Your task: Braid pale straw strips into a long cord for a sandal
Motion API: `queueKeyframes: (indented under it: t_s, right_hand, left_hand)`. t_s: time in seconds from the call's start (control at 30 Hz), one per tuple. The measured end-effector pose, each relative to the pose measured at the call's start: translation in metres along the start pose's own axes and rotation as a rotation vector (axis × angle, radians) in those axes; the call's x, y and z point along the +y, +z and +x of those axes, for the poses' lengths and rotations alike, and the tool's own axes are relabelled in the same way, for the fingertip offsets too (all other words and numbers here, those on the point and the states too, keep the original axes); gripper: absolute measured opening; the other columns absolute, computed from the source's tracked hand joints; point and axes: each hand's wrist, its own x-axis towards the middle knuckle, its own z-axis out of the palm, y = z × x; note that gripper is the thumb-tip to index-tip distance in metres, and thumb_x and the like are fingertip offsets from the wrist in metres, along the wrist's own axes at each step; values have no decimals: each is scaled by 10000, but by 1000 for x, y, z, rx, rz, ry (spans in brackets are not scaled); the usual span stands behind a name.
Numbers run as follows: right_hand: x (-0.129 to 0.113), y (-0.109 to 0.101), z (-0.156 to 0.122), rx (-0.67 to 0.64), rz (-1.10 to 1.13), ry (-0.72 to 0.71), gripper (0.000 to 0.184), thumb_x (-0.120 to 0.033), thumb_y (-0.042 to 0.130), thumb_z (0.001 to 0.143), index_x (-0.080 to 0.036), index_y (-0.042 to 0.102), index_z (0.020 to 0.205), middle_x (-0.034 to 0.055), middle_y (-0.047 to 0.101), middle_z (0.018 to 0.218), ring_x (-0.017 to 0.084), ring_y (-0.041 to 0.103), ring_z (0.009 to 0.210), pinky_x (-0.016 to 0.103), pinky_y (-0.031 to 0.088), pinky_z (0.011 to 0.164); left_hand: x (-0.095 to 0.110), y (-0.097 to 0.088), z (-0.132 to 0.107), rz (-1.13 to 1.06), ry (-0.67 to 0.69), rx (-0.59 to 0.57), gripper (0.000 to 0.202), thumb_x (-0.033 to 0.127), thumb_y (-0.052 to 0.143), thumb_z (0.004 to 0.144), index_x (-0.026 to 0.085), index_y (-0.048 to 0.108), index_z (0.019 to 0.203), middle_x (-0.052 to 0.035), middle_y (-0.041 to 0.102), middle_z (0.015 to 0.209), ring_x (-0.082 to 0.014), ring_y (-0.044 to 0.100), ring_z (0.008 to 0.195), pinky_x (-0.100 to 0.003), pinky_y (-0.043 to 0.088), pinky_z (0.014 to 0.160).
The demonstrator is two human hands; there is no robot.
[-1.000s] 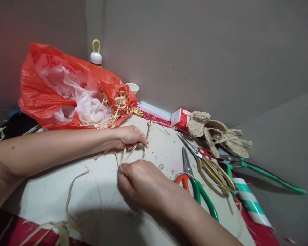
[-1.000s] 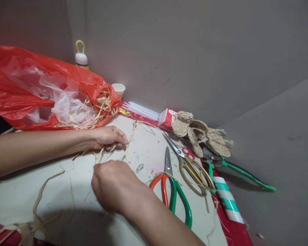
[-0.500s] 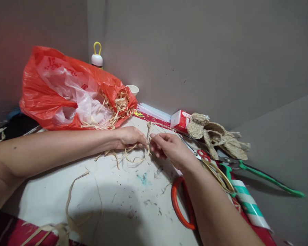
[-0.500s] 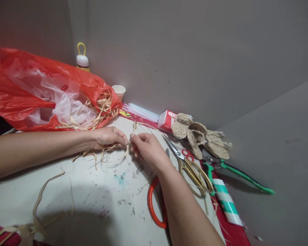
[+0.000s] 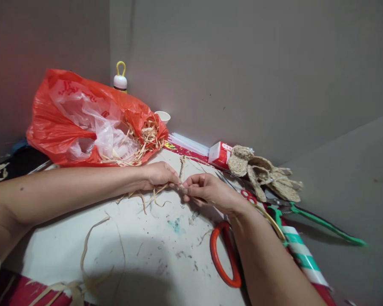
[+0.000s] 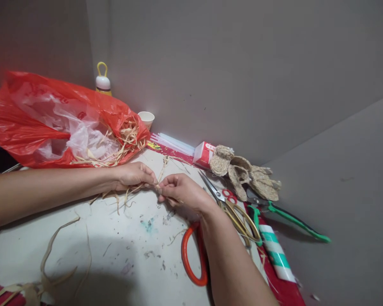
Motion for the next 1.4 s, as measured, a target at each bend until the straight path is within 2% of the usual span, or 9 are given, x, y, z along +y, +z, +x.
queueKeyframes:
  t_s: [0.13,0.27,0.37,0.57,0.67,0.8,1.0,1.17,1.4]
  right_hand:
    - [-1,-11,-4,46,-134,-4,215,-308,704,641,-137,575,658,-16,623,565,42,393,402,180,269,403]
    - [0,-24,-3,309,-140,-52,218,-325,706,628,-149,579,618,-7,612,564,67,442,436,186,298,407]
    - [0,-32,0,453,-92,-86,257,-410,649,684,-172,553,678,18,638,682,76,476,477,190,335,424]
    - [-6,-46,21,515,-118,-102,257,-426,578,725,-169,578,740,46,666,735,82,504,475,200,364,430]
    - [-11,-56,30,557,-223,-139,203,-356,600,713,-168,566,644,28,640,635,88,494,458,212,364,444]
    - [-30,-65,32,629,-397,-225,193,-262,631,687,-175,545,539,-26,522,451,86,420,411,222,311,438]
    - [-65,-47,36,571,-473,-386,208,-324,576,732,-166,565,597,1,589,533,84,435,409,217,328,430]
    - [-68,-22,69,537,-453,-492,204,-327,578,674,-163,569,553,5,569,492,99,446,408,220,326,420]
    - [-73,11,113,598,-377,-579,273,-399,562,684,-167,558,541,-20,497,458,98,393,420,226,305,429]
  left_hand:
    - [1,2,-2,27,-6,39,109,91,592,670,109,602,564,45,498,427,-34,342,361,-185,199,380]
    - [2,2,-2,37,-18,43,112,105,608,676,105,619,565,41,503,427,-36,362,366,-177,208,382]
    - [1,1,-1,36,-12,43,108,100,605,660,111,618,553,44,506,425,-37,357,365,-180,205,382]
    - [2,2,-1,34,-20,43,147,83,572,687,112,610,548,41,515,416,-36,360,351,-184,212,382]
    - [3,3,-2,34,-24,39,160,68,562,692,114,604,545,45,511,415,-30,361,347,-180,218,384]
    - [2,2,-2,40,-27,27,132,89,594,671,121,603,544,50,506,415,-31,358,345,-181,212,377]
    - [-3,1,1,72,-5,35,116,143,611,660,134,605,544,54,495,405,-42,310,333,-201,172,358]
    - [-7,0,4,105,10,50,100,136,601,642,142,612,542,54,497,417,-50,320,342,-207,184,358]
    - [-5,2,0,143,16,78,134,133,595,657,143,582,525,67,448,401,-46,299,341,-206,194,360]
